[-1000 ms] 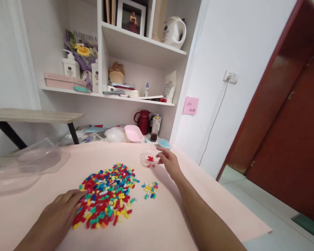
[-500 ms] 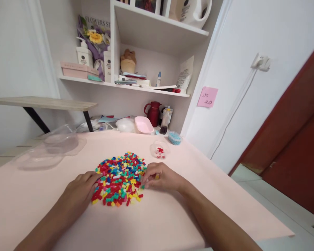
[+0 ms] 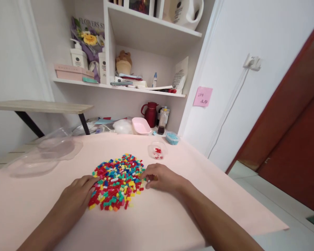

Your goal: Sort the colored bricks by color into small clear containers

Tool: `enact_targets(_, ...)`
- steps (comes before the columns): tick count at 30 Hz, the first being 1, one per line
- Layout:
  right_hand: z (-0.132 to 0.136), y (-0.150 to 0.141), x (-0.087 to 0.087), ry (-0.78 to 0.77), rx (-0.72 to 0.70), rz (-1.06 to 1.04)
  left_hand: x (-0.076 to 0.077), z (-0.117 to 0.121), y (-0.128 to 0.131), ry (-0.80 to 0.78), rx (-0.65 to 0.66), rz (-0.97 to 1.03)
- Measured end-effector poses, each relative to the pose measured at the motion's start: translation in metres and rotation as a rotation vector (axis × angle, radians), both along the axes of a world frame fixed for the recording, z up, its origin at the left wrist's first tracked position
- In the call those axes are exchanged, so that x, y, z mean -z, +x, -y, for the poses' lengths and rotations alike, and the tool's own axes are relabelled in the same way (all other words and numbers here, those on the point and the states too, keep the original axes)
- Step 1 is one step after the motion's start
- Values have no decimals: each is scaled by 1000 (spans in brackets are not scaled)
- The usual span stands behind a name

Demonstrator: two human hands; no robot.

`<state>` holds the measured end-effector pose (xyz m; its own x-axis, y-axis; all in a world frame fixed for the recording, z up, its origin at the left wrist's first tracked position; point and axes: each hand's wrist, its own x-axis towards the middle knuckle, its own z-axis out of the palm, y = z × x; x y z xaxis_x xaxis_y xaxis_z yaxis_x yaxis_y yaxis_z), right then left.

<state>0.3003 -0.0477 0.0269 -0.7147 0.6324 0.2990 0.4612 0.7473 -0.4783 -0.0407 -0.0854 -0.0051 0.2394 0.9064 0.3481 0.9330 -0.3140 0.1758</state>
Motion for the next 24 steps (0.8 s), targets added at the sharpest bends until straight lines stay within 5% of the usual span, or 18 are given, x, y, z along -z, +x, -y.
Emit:
enact_targets(17,4,-11,4,-28,-48,-3,12,-6,-7,33,10,7)
enact_targets(24,-5,21,-21,-315,116,-452,21,-13,-16,98,38,32)
